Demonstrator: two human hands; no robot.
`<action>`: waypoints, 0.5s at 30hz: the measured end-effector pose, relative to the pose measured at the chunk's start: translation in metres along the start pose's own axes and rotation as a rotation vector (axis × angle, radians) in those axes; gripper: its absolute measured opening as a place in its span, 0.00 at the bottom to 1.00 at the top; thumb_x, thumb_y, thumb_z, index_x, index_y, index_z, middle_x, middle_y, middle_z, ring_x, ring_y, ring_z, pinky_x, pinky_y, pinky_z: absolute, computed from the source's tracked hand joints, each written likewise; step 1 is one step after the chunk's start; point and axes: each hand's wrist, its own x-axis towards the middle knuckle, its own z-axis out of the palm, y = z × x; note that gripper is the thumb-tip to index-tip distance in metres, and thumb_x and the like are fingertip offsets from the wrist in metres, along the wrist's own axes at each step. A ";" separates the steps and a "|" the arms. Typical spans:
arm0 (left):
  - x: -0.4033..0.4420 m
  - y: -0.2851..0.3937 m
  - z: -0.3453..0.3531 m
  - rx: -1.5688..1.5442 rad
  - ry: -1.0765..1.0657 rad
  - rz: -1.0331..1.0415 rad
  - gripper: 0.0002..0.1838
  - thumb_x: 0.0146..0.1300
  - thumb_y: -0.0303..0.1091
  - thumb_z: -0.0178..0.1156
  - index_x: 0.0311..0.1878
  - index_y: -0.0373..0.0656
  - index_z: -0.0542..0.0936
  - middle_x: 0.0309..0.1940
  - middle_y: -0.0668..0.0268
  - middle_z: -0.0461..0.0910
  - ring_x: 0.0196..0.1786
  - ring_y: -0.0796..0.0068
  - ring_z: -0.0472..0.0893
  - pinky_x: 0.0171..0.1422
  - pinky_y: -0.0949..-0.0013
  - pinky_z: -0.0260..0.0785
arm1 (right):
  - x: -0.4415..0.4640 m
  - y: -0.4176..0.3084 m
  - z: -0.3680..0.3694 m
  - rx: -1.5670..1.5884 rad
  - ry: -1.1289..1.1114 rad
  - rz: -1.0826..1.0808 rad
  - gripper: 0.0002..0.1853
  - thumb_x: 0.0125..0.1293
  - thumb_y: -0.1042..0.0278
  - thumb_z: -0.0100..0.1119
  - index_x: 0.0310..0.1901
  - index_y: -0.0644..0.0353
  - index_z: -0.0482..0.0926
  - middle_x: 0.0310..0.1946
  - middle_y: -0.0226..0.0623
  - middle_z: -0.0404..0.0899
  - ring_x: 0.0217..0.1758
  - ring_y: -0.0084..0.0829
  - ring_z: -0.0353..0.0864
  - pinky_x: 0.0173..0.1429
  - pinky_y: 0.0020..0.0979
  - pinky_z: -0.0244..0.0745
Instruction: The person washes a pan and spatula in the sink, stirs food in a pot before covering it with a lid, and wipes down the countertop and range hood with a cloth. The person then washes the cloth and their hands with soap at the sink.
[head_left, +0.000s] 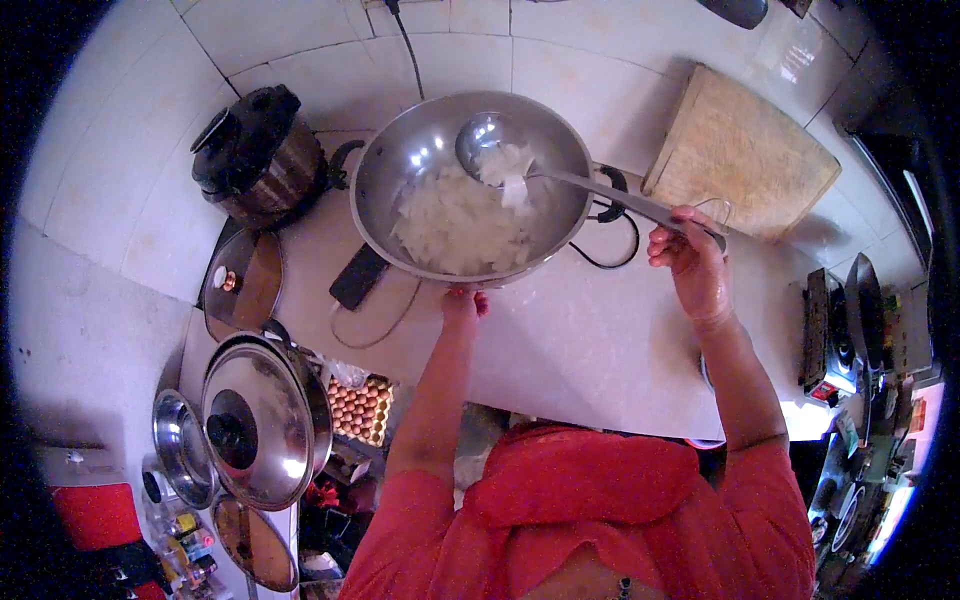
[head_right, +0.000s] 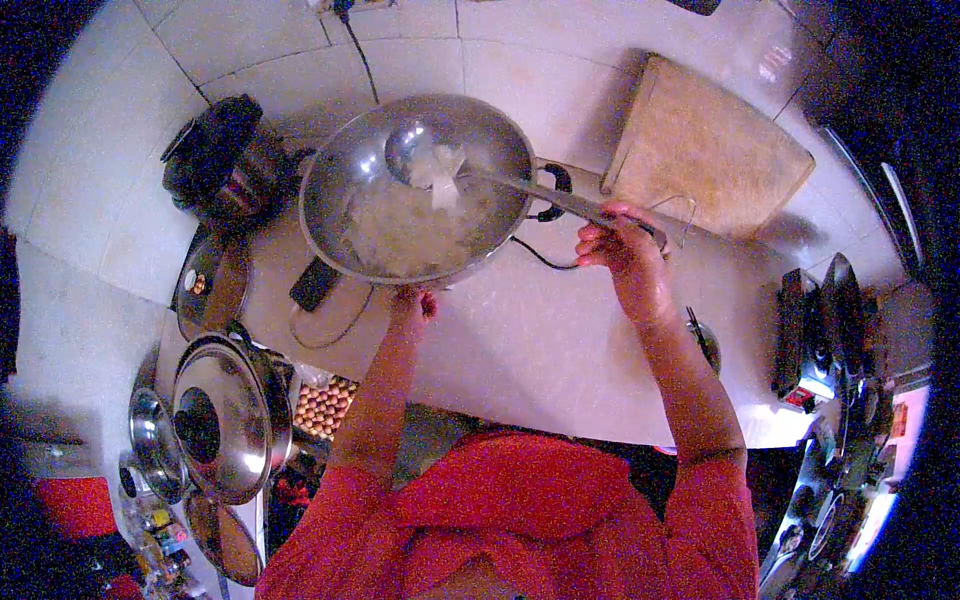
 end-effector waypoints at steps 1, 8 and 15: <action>0.003 -0.001 -0.002 0.015 -0.010 -0.004 0.11 0.57 0.34 0.58 0.28 0.39 0.68 0.15 0.64 0.68 0.14 0.71 0.69 0.13 0.70 0.62 | -0.001 0.000 -0.001 0.008 -0.001 -0.009 0.14 0.62 0.64 0.46 0.45 0.63 0.69 0.30 0.48 0.77 0.28 0.37 0.79 0.32 0.33 0.77; 0.002 0.002 0.002 0.043 0.025 -0.024 0.09 0.58 0.32 0.56 0.27 0.38 0.68 0.15 0.64 0.69 0.14 0.71 0.69 0.13 0.70 0.62 | -0.001 0.002 -0.007 0.006 -0.046 -0.042 0.14 0.62 0.63 0.45 0.46 0.62 0.68 0.31 0.46 0.76 0.30 0.36 0.78 0.33 0.33 0.77; 0.004 -0.001 0.000 0.028 -0.007 -0.009 0.11 0.59 0.35 0.56 0.26 0.39 0.69 0.15 0.63 0.70 0.14 0.71 0.69 0.14 0.70 0.65 | -0.003 0.001 -0.009 0.013 -0.075 -0.053 0.15 0.62 0.62 0.46 0.47 0.61 0.68 0.31 0.45 0.76 0.30 0.35 0.78 0.34 0.32 0.77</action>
